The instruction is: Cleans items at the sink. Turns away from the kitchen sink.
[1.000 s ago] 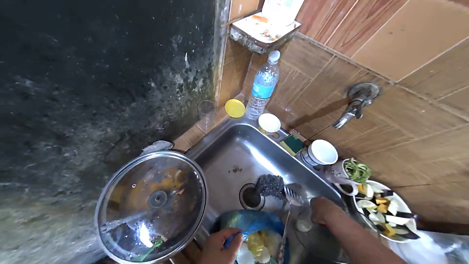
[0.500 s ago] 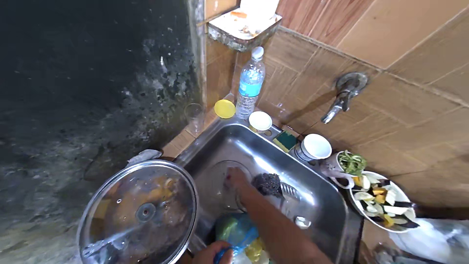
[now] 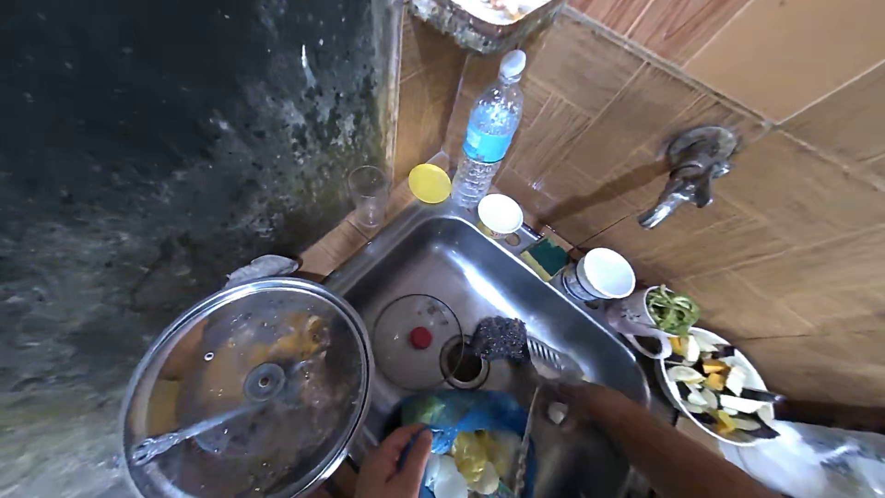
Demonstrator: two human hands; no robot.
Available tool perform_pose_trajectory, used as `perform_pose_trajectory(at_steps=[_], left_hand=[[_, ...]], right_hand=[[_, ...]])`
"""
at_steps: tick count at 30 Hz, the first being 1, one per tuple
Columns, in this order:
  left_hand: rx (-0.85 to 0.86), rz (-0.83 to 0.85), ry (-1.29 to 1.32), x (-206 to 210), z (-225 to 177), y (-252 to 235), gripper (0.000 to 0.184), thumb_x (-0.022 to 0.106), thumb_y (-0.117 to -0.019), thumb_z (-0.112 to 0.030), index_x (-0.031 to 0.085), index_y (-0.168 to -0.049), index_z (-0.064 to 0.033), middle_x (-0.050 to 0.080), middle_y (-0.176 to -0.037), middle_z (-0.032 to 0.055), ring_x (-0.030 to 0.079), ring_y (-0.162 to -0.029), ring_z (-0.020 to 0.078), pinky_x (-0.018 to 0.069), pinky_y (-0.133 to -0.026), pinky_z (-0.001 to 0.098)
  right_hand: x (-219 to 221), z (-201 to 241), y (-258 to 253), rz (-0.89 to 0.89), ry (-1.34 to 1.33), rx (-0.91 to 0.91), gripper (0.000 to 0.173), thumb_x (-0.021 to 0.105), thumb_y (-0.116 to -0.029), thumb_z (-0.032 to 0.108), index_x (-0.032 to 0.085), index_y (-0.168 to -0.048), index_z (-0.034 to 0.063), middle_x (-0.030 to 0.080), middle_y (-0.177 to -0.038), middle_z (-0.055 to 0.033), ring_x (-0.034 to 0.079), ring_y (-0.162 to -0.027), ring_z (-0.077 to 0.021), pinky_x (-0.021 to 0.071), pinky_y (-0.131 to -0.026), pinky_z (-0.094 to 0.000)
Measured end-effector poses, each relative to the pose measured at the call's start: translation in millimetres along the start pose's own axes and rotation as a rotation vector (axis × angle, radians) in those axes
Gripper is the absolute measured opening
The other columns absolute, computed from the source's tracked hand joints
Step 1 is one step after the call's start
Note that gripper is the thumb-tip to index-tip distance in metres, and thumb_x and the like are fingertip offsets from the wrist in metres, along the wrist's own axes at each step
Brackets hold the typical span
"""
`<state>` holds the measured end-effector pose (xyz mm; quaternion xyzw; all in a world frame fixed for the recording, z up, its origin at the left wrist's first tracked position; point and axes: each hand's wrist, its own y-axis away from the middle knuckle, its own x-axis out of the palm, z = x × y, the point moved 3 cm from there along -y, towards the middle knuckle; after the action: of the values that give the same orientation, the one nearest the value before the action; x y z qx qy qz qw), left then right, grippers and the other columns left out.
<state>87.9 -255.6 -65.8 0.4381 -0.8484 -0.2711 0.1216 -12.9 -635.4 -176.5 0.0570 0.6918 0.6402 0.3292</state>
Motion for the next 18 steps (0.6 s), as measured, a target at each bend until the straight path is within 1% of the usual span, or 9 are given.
perform_pose_trajectory(at_steps=[2, 5, 7, 8, 10, 12, 14, 16, 18], left_hand=[[0.008, -0.014, 0.071, 1, -1, -2, 0.026, 0.052, -0.1057, -0.016, 0.07, -0.117, -0.0002, 0.072, -0.099, 0.003, 0.067, -0.09, 0.0039, 0.0556, -0.085, 0.0272], [-0.024, -0.004, 0.146, 1, -4, -4, 0.029, 0.051, -0.1064, -0.017, 0.068, -0.123, -0.0002, 0.073, -0.105, 0.0035, 0.068, -0.095, 0.0048, 0.0562, -0.089, 0.0281], [-0.04, 0.013, 0.201, 4, -6, -4, 0.031, 0.051, -0.1068, -0.017, 0.066, -0.129, -0.0003, 0.073, -0.111, 0.0037, 0.069, -0.099, 0.0051, 0.0567, -0.091, 0.0277], [-0.042, 0.037, 0.238, 5, -6, -4, 0.034, 0.051, -0.1068, -0.016, 0.062, -0.133, 0.0011, 0.072, -0.116, 0.005, 0.069, -0.102, 0.0061, 0.0568, -0.093, 0.0281], [-0.042, 0.083, 0.326, 7, -4, -5, 0.041, 0.053, -0.1055, -0.014, 0.053, -0.142, 0.0038, 0.071, -0.122, 0.0079, 0.07, -0.104, 0.0087, 0.0578, -0.093, 0.0288], [-0.063, 0.079, 0.407, 12, -4, -7, 0.047, 0.059, -0.1018, -0.01, 0.048, -0.146, 0.0041, 0.069, -0.126, 0.0095, 0.07, -0.106, 0.0106, 0.0584, -0.093, 0.0291], [-0.068, 0.069, 0.422, 14, -4, -8, 0.053, 0.061, -0.1002, -0.01, 0.045, -0.149, 0.0032, 0.066, -0.131, 0.0111, 0.068, -0.109, 0.0116, 0.0577, -0.094, 0.0289], [-0.048, 0.083, 0.422, 16, -4, -7, 0.056, 0.061, -0.1, -0.01, 0.042, -0.151, 0.0032, 0.065, -0.134, 0.0121, 0.068, -0.111, 0.012, 0.0572, -0.094, 0.029], [-0.036, 0.099, 0.41, 15, -5, -3, 0.058, 0.061, -0.0992, -0.007, 0.04, -0.152, 0.0039, 0.064, -0.136, 0.0131, 0.067, -0.114, 0.0123, 0.0567, -0.098, 0.0294]], right_hand=[[36, -37, -51, -0.009, -0.136, -0.007, 0.074, 0.085, -0.0837, 0.024, 0.052, -0.147, 0.0045, 0.058, -0.143, -0.021, 0.055, -0.134, -0.0354, 0.0427, -0.114, -0.0523], [33, -22, -56, 0.017, 0.0, 0.105, 0.067, 0.077, -0.0905, 0.038, 0.056, -0.142, 0.0008, 0.059, -0.141, -0.0258, 0.054, -0.134, -0.0424, 0.041, -0.112, -0.0631], [14, -11, -33, -0.03, 0.159, 0.06, 0.061, 0.071, -0.0919, 0.047, 0.064, -0.135, 0.0046, 0.065, -0.133, -0.025, 0.06, -0.127, -0.0439, 0.0455, -0.104, -0.0673], [-2, 4, -9, -0.005, 0.188, 0.097, 0.059, 0.07, -0.0948, 0.045, 0.062, -0.138, 0.0046, 0.062, -0.137, -0.0257, 0.057, -0.13, -0.045, 0.0427, -0.107, -0.068], [-34, 41, 38, 0.093, 0.175, 0.23, 0.059, 0.074, -0.0935, 0.034, 0.06, -0.135, -0.0058, 0.057, -0.139, -0.0311, 0.053, -0.133, -0.0477, 0.0399, -0.108, -0.0673], [-48, 71, 70, 0.186, 0.041, 0.169, 0.057, 0.075, -0.0946, 0.034, 0.059, -0.132, -0.0059, 0.061, -0.128, -0.0313, 0.062, -0.115, -0.0458, 0.0487, -0.097, -0.0637], [-43, 100, 98, 0.218, -0.232, -0.046, 0.055, 0.073, -0.0969, 0.035, 0.055, -0.136, -0.0006, 0.064, -0.118, -0.0265, 0.067, -0.098, -0.0386, 0.0557, -0.087, -0.0558], [-32, 120, 112, 0.229, -0.349, -0.149, 0.059, 0.061, -0.1032, 0.044, 0.051, -0.143, 0.0028, 0.064, -0.124, -0.0264, 0.067, -0.104, -0.0378, 0.0542, -0.092, -0.0546], [-18, 126, 117, 0.112, -0.31, -0.09, 0.059, 0.049, -0.1075, 0.048, 0.055, -0.138, -0.0021, 0.063, -0.125, -0.0288, 0.064, -0.112, -0.041, 0.0489, -0.099, -0.0586]])
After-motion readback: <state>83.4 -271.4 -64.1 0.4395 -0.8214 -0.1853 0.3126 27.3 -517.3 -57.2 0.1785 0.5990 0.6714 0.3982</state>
